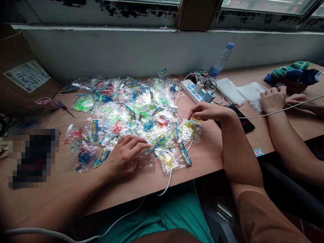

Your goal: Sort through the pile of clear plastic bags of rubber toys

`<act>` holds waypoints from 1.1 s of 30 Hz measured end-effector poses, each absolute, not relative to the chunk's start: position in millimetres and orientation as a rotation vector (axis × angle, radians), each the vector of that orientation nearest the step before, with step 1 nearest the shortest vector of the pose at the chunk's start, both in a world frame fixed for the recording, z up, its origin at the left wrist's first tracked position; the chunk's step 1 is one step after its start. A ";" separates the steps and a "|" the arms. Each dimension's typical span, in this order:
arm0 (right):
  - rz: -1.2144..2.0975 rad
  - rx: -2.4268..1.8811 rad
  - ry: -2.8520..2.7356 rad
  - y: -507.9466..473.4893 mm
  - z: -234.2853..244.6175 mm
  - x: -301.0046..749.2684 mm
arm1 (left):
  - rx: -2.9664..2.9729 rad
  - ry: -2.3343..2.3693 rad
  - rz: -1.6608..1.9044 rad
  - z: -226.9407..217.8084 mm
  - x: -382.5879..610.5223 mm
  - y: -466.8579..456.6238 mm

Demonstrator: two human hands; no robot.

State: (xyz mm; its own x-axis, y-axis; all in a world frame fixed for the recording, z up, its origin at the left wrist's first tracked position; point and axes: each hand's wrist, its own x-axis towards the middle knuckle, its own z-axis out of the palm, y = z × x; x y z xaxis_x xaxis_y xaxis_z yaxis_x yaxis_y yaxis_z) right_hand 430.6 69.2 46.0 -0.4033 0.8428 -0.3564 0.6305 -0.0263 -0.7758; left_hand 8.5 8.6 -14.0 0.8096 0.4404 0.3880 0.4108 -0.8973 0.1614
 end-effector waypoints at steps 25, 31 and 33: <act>0.566 -1.135 -1.639 78.9 -12.1 349.1 | 2.939 0.998 0.531 -31.4 9.4 10.7; 0.406 -1.175 -1.560 82.3 -19.1 350.4 | 2.869 0.919 0.596 -30.3 8.4 12.2; 0.357 -1.185 -1.561 84.2 -21.1 352.7 | 2.853 0.882 0.615 -30.5 7.8 13.1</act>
State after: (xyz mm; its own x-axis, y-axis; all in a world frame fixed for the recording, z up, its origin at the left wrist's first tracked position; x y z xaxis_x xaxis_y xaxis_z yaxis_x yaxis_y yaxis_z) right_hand 352.7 84.2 -21.1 0.0894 0.8204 0.5648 0.4929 0.4563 -0.7408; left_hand 7.8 13.1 -30.5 0.7520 0.5588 0.3497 0.5216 -0.8288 0.2027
